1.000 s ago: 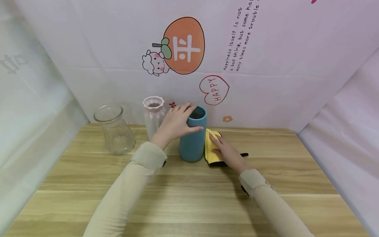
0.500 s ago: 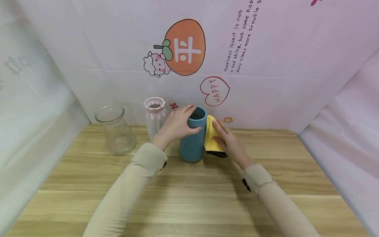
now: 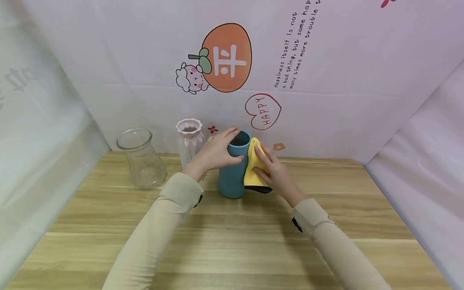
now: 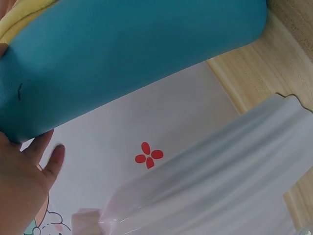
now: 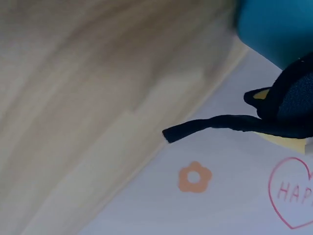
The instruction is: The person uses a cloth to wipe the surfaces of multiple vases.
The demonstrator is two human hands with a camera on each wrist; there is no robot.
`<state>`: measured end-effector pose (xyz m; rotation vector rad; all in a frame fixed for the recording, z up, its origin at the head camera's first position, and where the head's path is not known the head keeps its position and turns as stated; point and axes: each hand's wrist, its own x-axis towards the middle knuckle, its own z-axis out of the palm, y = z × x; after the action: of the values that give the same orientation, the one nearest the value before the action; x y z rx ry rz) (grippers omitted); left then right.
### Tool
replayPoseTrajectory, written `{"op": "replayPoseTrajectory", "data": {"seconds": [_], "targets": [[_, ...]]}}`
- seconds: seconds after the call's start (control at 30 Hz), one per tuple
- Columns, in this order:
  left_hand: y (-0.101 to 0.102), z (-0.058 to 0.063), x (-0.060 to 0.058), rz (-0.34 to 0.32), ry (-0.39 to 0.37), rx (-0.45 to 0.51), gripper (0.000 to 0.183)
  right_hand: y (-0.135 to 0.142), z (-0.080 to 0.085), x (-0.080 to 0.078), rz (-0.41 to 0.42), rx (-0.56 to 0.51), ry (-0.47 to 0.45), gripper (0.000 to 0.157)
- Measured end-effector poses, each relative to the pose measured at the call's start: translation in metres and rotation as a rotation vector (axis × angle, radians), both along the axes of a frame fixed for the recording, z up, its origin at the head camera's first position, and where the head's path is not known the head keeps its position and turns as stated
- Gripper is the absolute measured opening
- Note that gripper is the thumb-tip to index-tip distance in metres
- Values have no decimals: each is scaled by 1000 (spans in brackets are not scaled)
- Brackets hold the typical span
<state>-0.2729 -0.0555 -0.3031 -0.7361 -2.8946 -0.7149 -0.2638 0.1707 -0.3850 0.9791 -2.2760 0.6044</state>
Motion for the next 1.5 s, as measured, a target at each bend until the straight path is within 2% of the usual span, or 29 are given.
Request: {"op": "replayPoseTrajectory", "data": {"seconds": [0.2, 0.4, 0.47, 0.57, 0.7, 0.8, 0.97, 1.1, 1.17, 1.3, 1.37, 1.5], "targets": [[-1, -1, 0, -1, 17, -13, 84, 5, -22, 3, -35, 61, -41, 68], [1, -3, 1, 27, 51, -40, 90, 14, -38, 4, -37, 154, -144, 66], [1, -5, 2, 49, 79, -53, 89, 18, -43, 5, -44, 197, -183, 65], [2, -10, 4, 89, 171, -93, 84, 22, -47, 6, -51, 225, -227, 65], [2, -17, 8, 129, 303, -116, 81, 23, -43, 5, -25, 171, -203, 68], [3, -19, 10, 133, 333, -79, 81, 19, -34, 2, -2, 97, -116, 71], [3, -15, 9, 122, 264, -19, 81, 8, -11, -6, 61, -35, 27, 79], [0, -12, 6, 95, 180, 3, 82, 3, 8, -10, 76, -95, 86, 76], [-2, -12, 4, 80, 147, 18, 83, 0, 15, -11, 57, -90, 87, 71], [-5, -13, 1, 60, 95, 64, 84, -5, 25, -10, 34, -35, 28, 65], [-6, -14, 0, 53, 80, 81, 84, -7, 24, -12, 40, -13, -4, 66], [-6, -14, -1, 43, 70, 89, 85, -9, 18, -14, 60, -10, -39, 79]]}}
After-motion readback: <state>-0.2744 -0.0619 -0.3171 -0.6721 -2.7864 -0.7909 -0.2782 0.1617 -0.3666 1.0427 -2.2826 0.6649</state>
